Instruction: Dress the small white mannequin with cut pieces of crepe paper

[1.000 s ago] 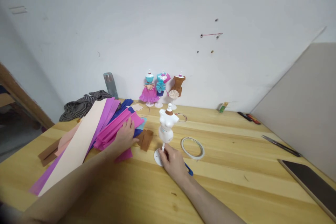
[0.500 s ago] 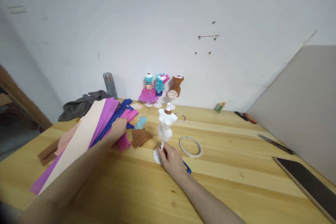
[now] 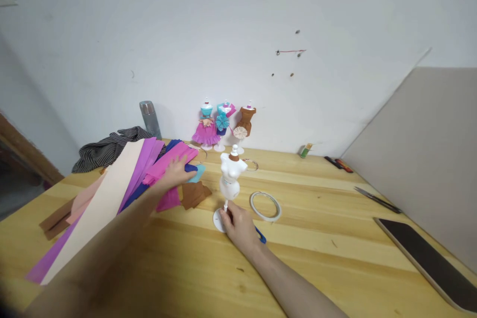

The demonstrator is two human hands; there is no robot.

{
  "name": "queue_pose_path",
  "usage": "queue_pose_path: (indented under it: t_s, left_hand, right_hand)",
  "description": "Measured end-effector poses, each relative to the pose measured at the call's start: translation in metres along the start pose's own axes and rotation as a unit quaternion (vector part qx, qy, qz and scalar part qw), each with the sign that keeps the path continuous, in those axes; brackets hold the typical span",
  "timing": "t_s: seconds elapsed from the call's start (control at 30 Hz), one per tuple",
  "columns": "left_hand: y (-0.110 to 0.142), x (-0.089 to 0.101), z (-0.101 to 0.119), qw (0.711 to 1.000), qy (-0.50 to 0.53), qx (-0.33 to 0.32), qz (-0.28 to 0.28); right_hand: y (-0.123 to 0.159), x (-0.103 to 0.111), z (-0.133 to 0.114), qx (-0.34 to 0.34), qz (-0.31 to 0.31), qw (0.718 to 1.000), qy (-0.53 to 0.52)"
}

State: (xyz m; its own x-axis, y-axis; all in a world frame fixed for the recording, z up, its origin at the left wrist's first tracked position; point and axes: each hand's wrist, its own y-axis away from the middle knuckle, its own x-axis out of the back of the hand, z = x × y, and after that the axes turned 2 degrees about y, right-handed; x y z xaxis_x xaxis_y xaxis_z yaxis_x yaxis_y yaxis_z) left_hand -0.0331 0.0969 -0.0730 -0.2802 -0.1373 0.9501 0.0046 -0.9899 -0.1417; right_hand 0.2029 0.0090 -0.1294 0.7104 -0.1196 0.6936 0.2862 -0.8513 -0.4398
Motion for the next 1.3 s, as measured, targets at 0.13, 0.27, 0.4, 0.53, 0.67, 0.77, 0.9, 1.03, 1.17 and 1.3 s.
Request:
queue_pose_path:
  t_s: [0.13,0.27,0.4,0.53,0.67,0.77,0.9,1.03,1.17,1.3]
  left_hand:
    - [0.031,-0.027,0.016,0.998,-0.03,-0.057,-0.017]
    - [0.023,-0.032,-0.006,0.997,-0.065,-0.044,0.01]
    - [-0.002,-0.02,-0.039,0.996,-0.075,-0.022,0.051]
    - [0.001,-0.022,-0.036,0.994,-0.075,-0.062,0.051]
    - [0.021,-0.029,-0.008,0.989,-0.068,-0.126,0.036]
    - [0.028,-0.023,0.007,0.986,-0.058,-0.156,0.025]
    - [0.025,-0.004,0.005,0.99,-0.048,-0.125,0.042]
    - [0.021,0.007,-0.018,0.995,-0.053,-0.036,0.078]
    - [0.02,0.009,-0.045,0.993,-0.063,0.04,0.095]
    - [0.018,0.023,-0.075,0.978,-0.076,0.127,0.144]
  right_hand:
    - [0.001,-0.001,0.002,-0.007,-0.002,1.0,-0.002]
    - [0.002,-0.001,0.002,-0.007,-0.008,1.0,0.0]
    - [0.001,0.001,0.0,-0.003,-0.003,1.0,0.001]
    - [0.0,0.001,0.0,-0.004,-0.004,1.0,-0.004]
    - [-0.001,0.002,-0.001,-0.003,-0.003,1.0,-0.001]
    - [0.0,0.002,-0.002,0.0,0.001,1.0,0.001]
    - [-0.001,0.002,0.0,0.006,0.006,1.0,0.008]
    - [-0.005,0.001,0.004,-0.004,0.017,0.999,0.032]
    - [-0.006,0.001,0.006,-0.005,0.013,1.0,0.027]
    - [-0.005,0.002,0.005,-0.004,0.002,1.0,0.012]
